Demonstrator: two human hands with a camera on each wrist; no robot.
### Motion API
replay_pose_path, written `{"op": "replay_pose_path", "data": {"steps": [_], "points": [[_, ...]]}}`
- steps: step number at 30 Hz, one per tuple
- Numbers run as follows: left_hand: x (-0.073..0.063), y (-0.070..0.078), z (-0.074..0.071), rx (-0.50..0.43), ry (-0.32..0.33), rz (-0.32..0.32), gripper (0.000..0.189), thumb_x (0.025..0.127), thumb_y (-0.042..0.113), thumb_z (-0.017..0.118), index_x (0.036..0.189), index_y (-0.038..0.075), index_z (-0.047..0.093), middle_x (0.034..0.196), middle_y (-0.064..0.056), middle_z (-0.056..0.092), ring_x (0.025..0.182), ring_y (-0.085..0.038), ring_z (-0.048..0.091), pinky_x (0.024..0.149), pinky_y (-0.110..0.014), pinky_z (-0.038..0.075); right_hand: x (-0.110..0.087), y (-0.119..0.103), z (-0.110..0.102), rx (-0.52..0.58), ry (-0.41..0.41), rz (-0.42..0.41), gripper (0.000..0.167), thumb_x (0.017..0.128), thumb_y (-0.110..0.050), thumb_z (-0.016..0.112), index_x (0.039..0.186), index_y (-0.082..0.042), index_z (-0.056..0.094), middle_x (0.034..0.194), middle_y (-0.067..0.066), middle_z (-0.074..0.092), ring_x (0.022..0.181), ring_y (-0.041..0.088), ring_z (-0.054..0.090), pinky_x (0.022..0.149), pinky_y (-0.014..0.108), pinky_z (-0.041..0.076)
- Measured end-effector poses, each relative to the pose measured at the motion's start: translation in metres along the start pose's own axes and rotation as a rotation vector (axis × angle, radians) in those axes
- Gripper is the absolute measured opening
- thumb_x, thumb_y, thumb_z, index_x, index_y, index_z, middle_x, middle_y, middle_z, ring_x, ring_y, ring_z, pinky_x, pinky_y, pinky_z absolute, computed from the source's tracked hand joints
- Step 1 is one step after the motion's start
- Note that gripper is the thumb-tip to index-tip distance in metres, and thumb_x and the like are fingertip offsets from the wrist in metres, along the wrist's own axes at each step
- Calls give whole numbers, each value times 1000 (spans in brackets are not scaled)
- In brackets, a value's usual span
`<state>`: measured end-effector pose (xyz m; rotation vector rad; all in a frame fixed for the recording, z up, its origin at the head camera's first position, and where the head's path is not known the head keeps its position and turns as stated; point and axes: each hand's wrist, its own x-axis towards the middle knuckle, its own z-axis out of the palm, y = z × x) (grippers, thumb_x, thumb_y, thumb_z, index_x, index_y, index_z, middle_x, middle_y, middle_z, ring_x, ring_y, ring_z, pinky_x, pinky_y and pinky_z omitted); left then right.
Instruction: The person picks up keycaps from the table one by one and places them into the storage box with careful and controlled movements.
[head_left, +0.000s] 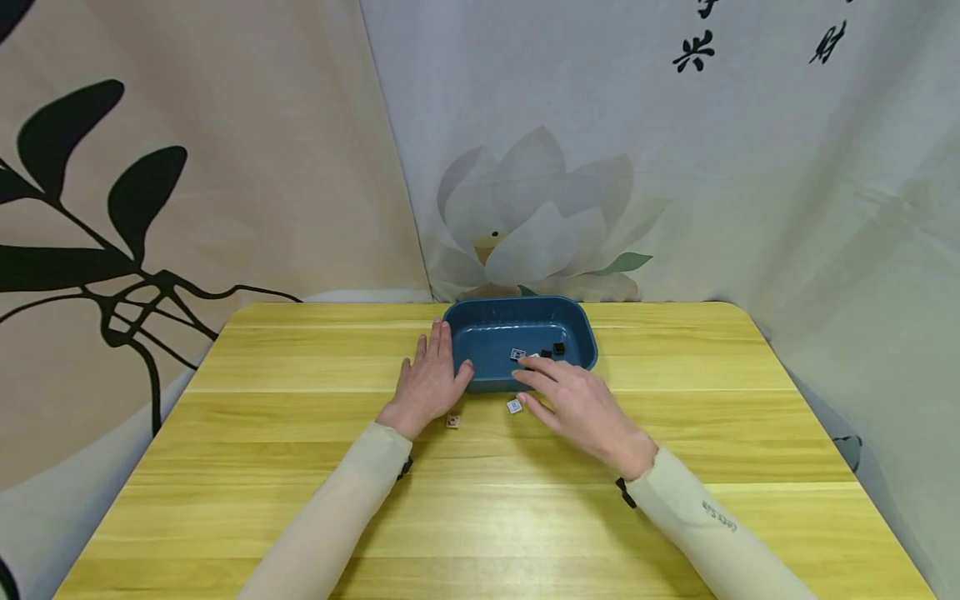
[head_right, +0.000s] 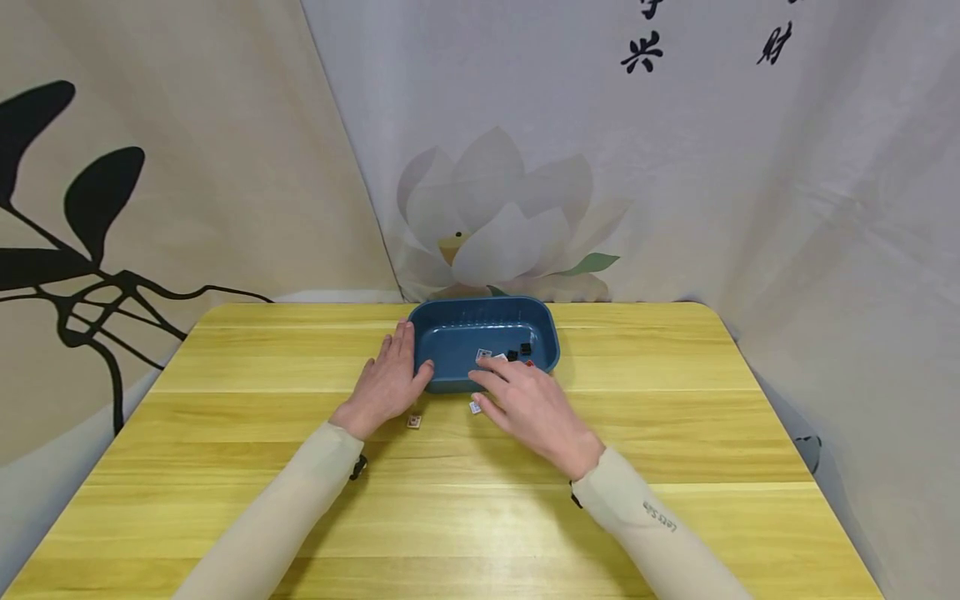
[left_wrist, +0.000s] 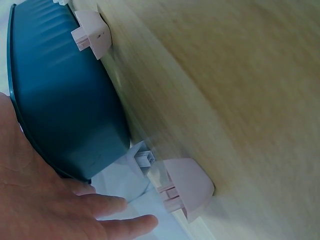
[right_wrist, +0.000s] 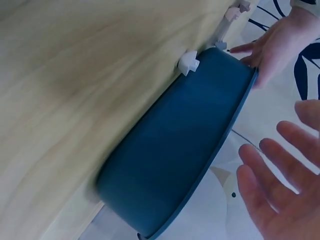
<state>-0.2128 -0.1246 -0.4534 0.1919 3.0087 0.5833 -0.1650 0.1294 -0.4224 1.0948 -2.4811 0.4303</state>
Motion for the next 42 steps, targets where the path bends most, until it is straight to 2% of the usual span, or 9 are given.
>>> {"op": "replay_pose_path", "data": {"steps": [7, 12, 16, 24, 34, 42], "points": [[0, 0, 1, 0, -3, -4, 83, 105, 47, 43, 166, 2, 9, 174, -12, 0, 155, -45, 16, 115, -72, 25, -2, -6, 3, 17, -14, -104, 34, 95, -25, 76, 125, -11, 75, 133, 7, 69, 118, 21, 68, 92, 39, 58], [-1, 0, 1, 8, -10, -8, 83, 105, 48, 42, 166, 2, 8, 174, -11, -2, 156, -45, 15, 116, -71, 24, -2, -9, 8, -17, -13, -162, 32, 96, -26, 74, 126, -12, 75, 131, 7, 70, 112, 21, 71, 91, 39, 58], [-1, 1, 1, 12, -2, -10, 83, 106, 48, 43, 166, 2, 9, 174, -12, 1, 155, -45, 16, 116, -70, 25, -4, -9, 12, -27, -39, -175, 33, 98, -29, 72, 126, -12, 74, 132, 8, 70, 112, 22, 70, 91, 40, 58], [-2, 2, 0, 16, 0, -10, 83, 105, 47, 43, 166, 1, 9, 174, -14, 3, 155, -45, 17, 116, -70, 25, -6, -7, 19, -6, -143, -187, 36, 100, -33, 70, 130, -13, 71, 135, 7, 67, 114, 23, 69, 94, 39, 57], [-3, 3, -1, 7, -13, -13, 82, 106, 46, 43, 166, 2, 8, 174, -12, -1, 156, -44, 15, 117, -70, 24, -6, -7, 22, 9, -320, -101, 45, 102, -42, 65, 139, -17, 66, 143, 8, 62, 116, 27, 68, 95, 42, 57], [-2, 4, -1, -1, -17, -22, 83, 106, 47, 43, 166, 3, 7, 174, -12, -1, 156, -43, 14, 117, -69, 23, -6, -6, 26, 2, -437, -20, 49, 99, -44, 68, 141, -18, 65, 145, 9, 60, 117, 30, 66, 92, 47, 56]]}}
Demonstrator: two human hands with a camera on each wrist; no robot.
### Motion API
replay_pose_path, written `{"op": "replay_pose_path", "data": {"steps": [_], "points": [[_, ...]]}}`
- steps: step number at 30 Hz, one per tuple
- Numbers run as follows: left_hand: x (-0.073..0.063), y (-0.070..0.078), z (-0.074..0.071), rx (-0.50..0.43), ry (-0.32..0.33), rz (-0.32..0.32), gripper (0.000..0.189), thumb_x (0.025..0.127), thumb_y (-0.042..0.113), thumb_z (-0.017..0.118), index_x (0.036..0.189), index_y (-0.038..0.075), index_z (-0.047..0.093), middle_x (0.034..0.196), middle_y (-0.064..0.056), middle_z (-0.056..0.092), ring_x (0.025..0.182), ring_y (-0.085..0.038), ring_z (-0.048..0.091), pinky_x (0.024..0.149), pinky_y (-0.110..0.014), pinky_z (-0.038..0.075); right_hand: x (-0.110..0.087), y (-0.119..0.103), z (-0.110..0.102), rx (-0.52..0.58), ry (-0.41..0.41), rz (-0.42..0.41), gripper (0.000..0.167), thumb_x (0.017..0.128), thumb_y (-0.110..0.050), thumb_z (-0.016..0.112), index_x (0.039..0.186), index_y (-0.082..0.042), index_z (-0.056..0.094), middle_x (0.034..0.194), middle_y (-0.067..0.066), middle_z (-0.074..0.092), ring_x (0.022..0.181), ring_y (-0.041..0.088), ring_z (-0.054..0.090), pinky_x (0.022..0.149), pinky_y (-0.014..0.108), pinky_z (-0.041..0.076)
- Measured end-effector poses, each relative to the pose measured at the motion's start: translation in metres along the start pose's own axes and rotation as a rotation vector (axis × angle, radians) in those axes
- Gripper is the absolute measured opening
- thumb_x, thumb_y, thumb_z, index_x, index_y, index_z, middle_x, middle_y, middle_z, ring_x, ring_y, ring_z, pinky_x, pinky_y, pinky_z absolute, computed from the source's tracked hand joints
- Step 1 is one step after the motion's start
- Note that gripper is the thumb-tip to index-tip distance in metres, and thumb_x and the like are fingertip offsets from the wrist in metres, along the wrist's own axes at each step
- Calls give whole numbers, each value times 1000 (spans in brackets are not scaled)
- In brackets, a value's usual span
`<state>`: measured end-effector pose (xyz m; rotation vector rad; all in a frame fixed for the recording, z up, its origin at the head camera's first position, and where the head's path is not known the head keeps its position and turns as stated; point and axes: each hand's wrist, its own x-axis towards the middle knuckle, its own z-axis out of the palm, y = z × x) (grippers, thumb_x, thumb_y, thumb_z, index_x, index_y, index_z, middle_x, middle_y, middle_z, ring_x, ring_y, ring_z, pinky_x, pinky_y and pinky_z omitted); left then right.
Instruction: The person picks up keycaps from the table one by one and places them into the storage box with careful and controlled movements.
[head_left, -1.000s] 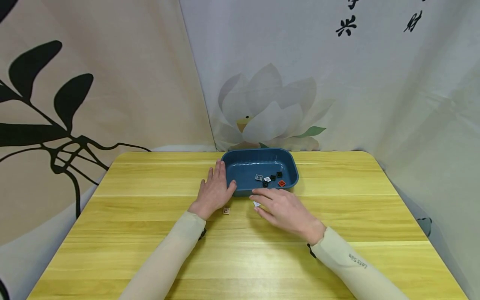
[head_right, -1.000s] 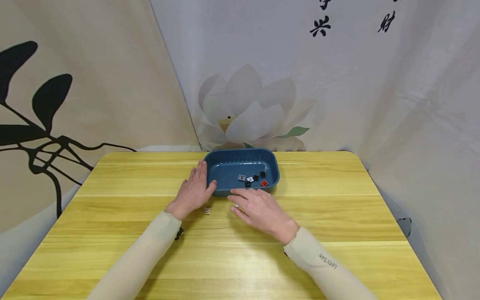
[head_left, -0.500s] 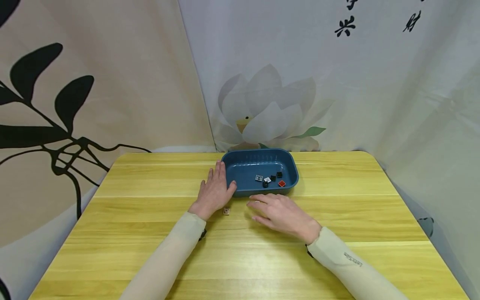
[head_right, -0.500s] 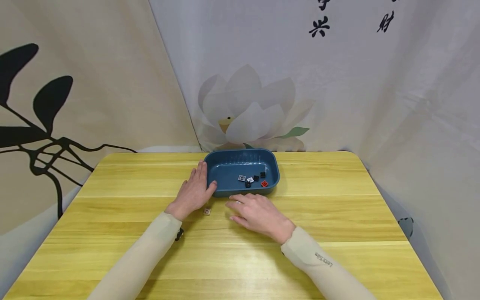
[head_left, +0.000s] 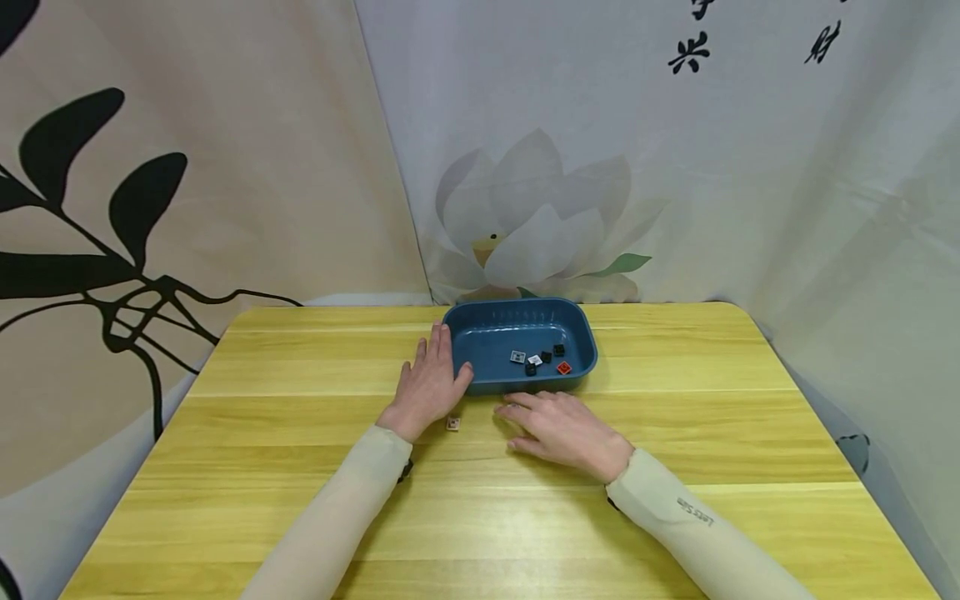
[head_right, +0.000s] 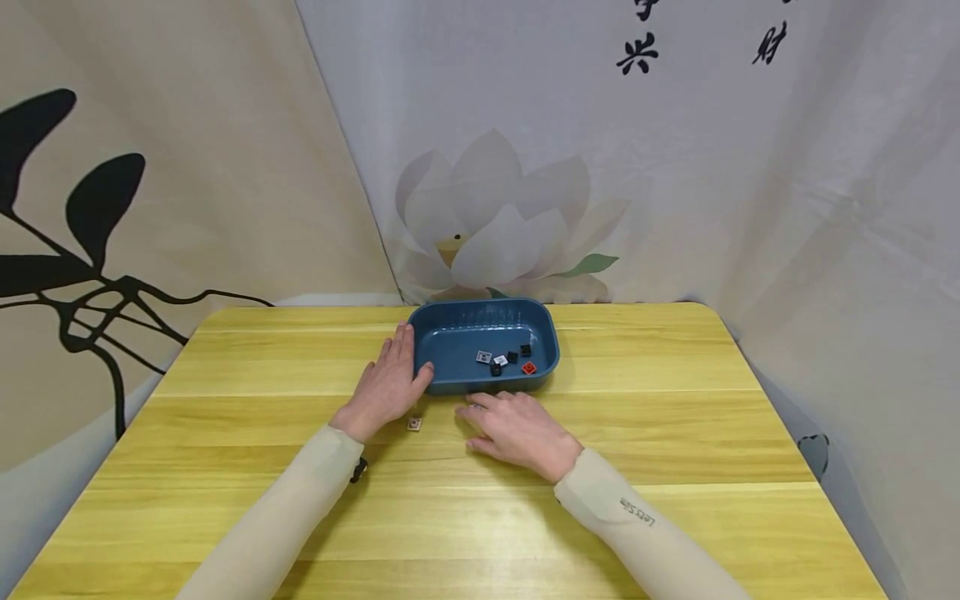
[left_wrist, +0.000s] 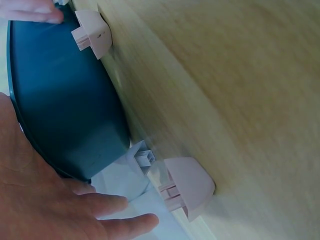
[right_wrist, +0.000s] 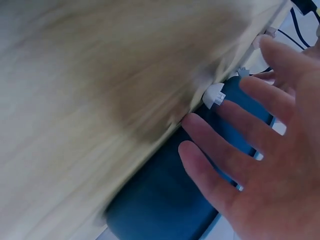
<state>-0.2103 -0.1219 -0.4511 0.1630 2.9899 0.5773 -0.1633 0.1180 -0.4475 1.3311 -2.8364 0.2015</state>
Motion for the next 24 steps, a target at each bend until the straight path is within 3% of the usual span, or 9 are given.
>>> {"op": "replay_pose_path", "data": {"steps": [6, 11, 15, 20, 24], "points": [[0, 0, 0, 0, 2, -1, 83, 105, 47, 43, 166, 3, 7, 174, -11, -1, 156, -44, 15, 117, -70, 23, 1, -1, 0, -30, -19, 12, 37, 97, -33, 74, 130, -18, 72, 133, 6, 67, 112, 26, 68, 92, 44, 57], [1, 0, 1, 1, 4, -3, 83, 105, 47, 43, 166, 4, 7, 174, -11, -1, 156, -44, 15, 117, -70, 22, 0, -1, 2, -49, 20, -9, 17, 97, -14, 73, 112, -16, 78, 108, 2, 69, 93, 19, 66, 82, 35, 57], [1, -1, 1, -1, 6, -5, 83, 105, 47, 43, 166, 4, 7, 174, -11, -1, 156, -44, 15, 118, -69, 22, -2, 0, 3, -38, 44, -15, 13, 96, -6, 72, 104, -14, 79, 94, 0, 64, 79, 15, 62, 72, 29, 56], [0, -1, 1, -3, 0, -5, 83, 106, 47, 43, 166, 3, 6, 174, -11, -2, 156, -43, 14, 117, -70, 22, -3, 1, 3, -6, 55, -25, 12, 95, -2, 72, 99, -12, 77, 86, -1, 58, 70, 11, 58, 63, 22, 51], [0, -1, 1, -1, -1, -5, 83, 106, 47, 43, 166, 3, 6, 174, -11, -2, 156, -44, 15, 117, -70, 22, -5, 1, 1, 12, 64, -27, 12, 95, -2, 72, 100, -12, 77, 89, 0, 59, 71, 11, 59, 63, 21, 51]]}}
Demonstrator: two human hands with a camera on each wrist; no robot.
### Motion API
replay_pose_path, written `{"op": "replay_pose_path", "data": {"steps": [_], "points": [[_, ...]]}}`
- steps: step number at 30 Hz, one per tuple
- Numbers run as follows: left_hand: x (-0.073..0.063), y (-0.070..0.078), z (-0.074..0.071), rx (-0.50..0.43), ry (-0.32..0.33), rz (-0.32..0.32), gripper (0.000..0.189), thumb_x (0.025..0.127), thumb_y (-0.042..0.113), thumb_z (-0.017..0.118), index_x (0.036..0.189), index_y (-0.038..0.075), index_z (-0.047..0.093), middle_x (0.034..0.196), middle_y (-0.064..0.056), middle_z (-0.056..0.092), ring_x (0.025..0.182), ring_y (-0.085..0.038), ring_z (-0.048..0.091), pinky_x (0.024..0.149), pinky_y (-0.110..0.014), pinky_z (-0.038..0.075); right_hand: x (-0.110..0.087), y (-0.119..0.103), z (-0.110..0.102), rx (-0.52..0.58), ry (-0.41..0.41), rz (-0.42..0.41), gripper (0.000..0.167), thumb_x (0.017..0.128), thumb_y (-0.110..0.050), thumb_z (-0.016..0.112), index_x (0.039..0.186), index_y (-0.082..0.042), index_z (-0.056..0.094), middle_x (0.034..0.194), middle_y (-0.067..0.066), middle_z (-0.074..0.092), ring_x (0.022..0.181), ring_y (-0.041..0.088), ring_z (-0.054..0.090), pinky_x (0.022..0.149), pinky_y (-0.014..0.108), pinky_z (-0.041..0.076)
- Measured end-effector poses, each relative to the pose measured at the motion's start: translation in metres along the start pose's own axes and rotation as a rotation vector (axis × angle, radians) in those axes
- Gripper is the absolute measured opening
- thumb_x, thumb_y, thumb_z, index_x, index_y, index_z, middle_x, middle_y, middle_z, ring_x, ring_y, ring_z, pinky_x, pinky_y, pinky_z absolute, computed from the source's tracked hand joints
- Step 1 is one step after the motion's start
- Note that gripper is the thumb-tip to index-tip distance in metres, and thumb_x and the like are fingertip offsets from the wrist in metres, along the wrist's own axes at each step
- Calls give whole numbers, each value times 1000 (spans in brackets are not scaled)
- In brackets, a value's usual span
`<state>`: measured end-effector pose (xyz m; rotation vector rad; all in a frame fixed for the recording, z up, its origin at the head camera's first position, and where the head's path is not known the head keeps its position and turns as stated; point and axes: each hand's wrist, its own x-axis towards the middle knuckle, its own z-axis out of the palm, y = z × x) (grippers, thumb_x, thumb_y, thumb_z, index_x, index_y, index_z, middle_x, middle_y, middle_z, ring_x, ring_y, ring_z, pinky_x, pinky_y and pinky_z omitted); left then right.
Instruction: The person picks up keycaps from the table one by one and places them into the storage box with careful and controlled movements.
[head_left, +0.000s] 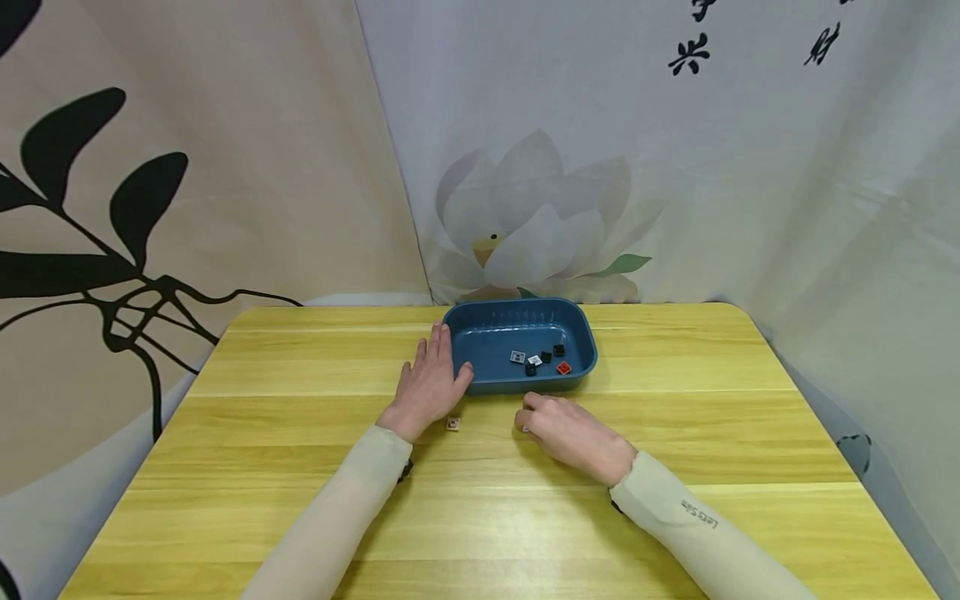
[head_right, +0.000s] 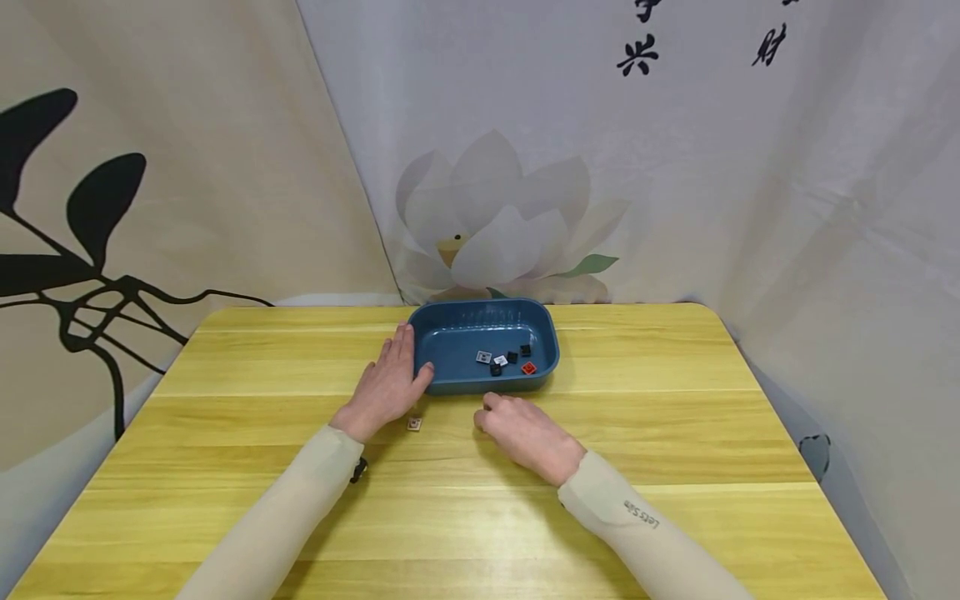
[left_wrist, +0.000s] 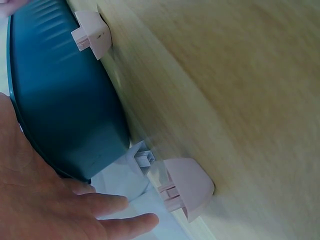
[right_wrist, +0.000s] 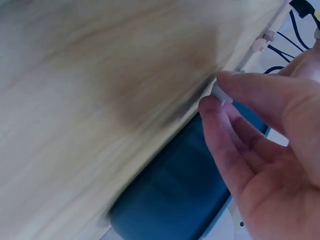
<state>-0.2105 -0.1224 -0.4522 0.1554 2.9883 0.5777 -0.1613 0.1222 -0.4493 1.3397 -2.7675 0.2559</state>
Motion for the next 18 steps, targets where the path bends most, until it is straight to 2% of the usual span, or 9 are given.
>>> {"op": "replay_pose_path", "data": {"steps": [6, 11, 18], "points": [[0, 0, 0, 3, 6, 3, 83, 105, 47, 43, 166, 3, 7, 174, -12, 0, 155, -44, 16, 117, -69, 24, -2, 0, -6, 73, 59, 2, 10, 96, -4, 72, 102, -9, 77, 96, 2, 63, 80, 13, 64, 68, 24, 55], [1, -1, 1, 5, 7, 4, 83, 105, 47, 43, 166, 4, 7, 174, -11, 0, 155, -44, 17, 117, -69, 24, -3, 0, -15, 142, 112, 19, 16, 93, -3, 76, 109, -6, 77, 102, 3, 65, 87, 15, 67, 77, 26, 58], [1, -1, 1, 7, 10, 6, 83, 105, 47, 43, 166, 3, 7, 174, -12, 1, 155, -44, 17, 117, -70, 24, 0, 3, -27, 124, 247, -10, 17, 92, -2, 77, 108, -7, 78, 102, 3, 65, 85, 14, 66, 74, 24, 57]]}}
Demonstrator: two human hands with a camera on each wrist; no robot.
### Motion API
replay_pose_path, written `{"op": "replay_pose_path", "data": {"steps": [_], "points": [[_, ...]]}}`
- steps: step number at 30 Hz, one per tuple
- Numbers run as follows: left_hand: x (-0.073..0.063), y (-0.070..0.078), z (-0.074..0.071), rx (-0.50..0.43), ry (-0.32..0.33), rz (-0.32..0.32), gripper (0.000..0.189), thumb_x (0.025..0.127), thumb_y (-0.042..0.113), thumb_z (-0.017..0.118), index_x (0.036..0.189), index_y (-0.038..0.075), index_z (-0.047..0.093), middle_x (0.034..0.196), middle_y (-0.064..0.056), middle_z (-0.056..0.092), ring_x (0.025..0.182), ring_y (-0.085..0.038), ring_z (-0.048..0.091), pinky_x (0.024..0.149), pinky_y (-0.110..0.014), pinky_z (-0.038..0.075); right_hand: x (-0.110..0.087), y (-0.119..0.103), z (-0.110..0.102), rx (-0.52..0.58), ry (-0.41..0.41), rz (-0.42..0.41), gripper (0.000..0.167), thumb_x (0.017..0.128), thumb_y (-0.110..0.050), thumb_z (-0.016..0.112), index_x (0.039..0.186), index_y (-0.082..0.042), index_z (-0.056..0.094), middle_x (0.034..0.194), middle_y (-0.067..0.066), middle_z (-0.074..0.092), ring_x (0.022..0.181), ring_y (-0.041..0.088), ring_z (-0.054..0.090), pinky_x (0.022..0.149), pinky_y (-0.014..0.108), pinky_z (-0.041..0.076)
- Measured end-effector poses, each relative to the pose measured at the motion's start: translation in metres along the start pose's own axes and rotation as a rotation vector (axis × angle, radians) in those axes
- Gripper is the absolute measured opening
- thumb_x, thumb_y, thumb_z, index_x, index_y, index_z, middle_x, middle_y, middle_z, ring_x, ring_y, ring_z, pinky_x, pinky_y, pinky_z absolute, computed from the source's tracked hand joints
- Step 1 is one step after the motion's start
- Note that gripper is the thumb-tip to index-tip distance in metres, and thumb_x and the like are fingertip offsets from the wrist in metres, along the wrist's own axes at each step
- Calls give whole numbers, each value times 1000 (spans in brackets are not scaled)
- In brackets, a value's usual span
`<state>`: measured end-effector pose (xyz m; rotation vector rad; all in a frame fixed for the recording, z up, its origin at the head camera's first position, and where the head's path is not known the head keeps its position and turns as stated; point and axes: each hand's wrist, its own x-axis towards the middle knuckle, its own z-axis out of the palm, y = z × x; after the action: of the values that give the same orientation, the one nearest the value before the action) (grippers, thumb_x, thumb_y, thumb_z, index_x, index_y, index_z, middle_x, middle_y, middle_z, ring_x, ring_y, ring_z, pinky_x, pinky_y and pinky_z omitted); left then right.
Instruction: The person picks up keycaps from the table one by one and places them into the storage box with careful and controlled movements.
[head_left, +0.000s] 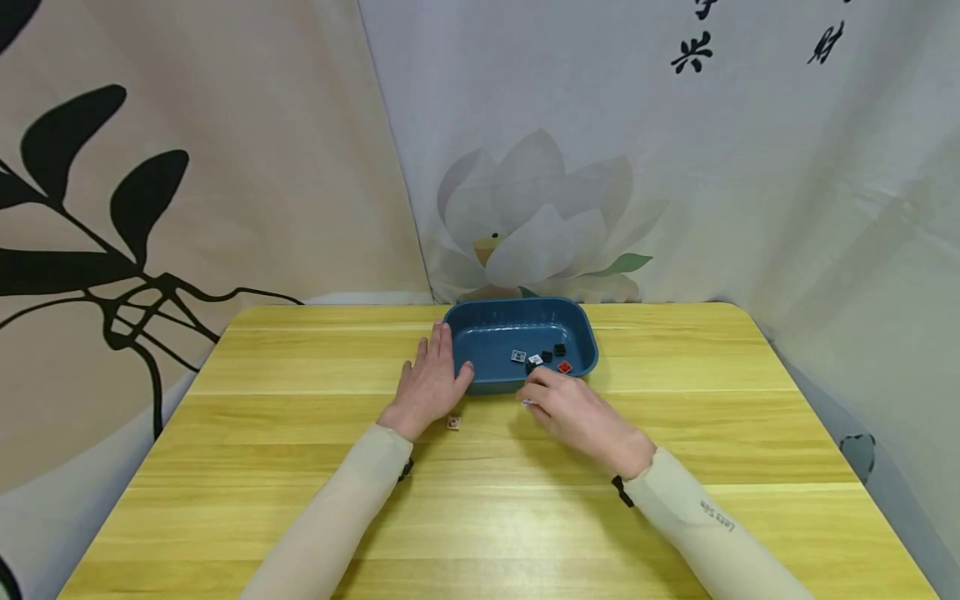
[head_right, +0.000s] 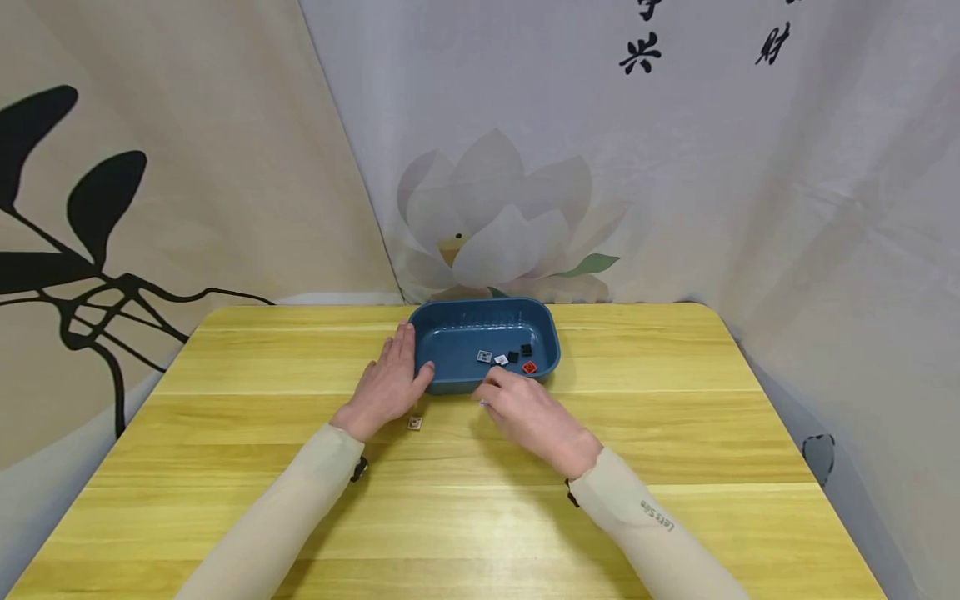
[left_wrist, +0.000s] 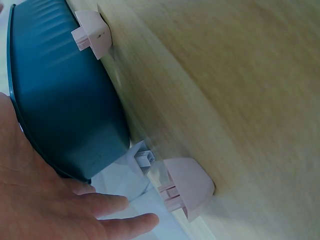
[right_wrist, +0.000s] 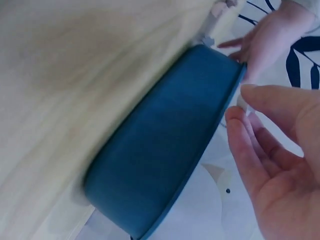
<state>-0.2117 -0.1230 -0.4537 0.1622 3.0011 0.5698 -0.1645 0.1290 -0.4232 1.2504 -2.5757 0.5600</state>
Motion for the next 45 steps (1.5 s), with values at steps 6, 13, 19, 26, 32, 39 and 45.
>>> {"op": "replay_pose_path", "data": {"steps": [6, 13, 19, 26, 32, 39, 45], "points": [[-1, 0, -1, -10, -11, -7, 83, 105, 48, 42, 166, 4, 6, 174, -11, -2, 156, -44, 15, 118, -69, 22, 6, 8, -7, -33, 100, 48, 16, 91, -4, 78, 107, -8, 78, 104, 3, 67, 89, 13, 68, 76, 24, 58], [-1, 0, -1, -16, -5, -4, 83, 105, 47, 43, 166, 4, 7, 174, -11, 0, 156, -43, 15, 118, -70, 22, 13, 19, -18, -44, 177, 123, 18, 89, -3, 80, 107, -5, 77, 105, 6, 66, 85, 16, 67, 71, 27, 57], [-1, 0, -1, -15, -7, -1, 83, 105, 48, 42, 166, 4, 7, 174, -11, 0, 156, -44, 16, 117, -70, 23, 21, 28, -20, -56, 187, 190, 18, 91, -3, 78, 109, -4, 78, 102, 9, 66, 79, 18, 65, 66, 27, 56], [-1, 0, -1, -16, -14, -1, 84, 105, 48, 42, 166, 4, 6, 174, -10, -3, 156, -44, 15, 117, -70, 22, 32, 37, -22, -51, 162, 236, 17, 95, -5, 75, 112, -4, 78, 104, 10, 67, 80, 19, 66, 65, 29, 56], [-1, 0, -2, -16, -18, -3, 84, 105, 49, 42, 166, 4, 6, 174, -10, -3, 156, -43, 15, 117, -70, 22, 40, 47, -21, -45, 136, 265, 18, 96, -6, 74, 113, -3, 77, 104, 11, 67, 80, 20, 65, 68, 32, 56], [-1, 0, -2, -9, -7, -2, 83, 105, 47, 44, 166, 4, 7, 174, -11, -1, 156, -44, 16, 117, -70, 23, 48, 57, -16, -40, 89, 315, 17, 97, -7, 72, 113, -3, 78, 106, 12, 69, 86, 23, 68, 73, 35, 59], [-2, 1, -2, -11, -5, -5, 83, 105, 47, 44, 166, 4, 7, 174, -11, 0, 156, -43, 15, 117, -70, 23, 55, 64, -8, -37, 40, 360, 19, 97, -7, 72, 114, -5, 79, 107, 11, 70, 92, 25, 69, 82, 39, 59]]}}
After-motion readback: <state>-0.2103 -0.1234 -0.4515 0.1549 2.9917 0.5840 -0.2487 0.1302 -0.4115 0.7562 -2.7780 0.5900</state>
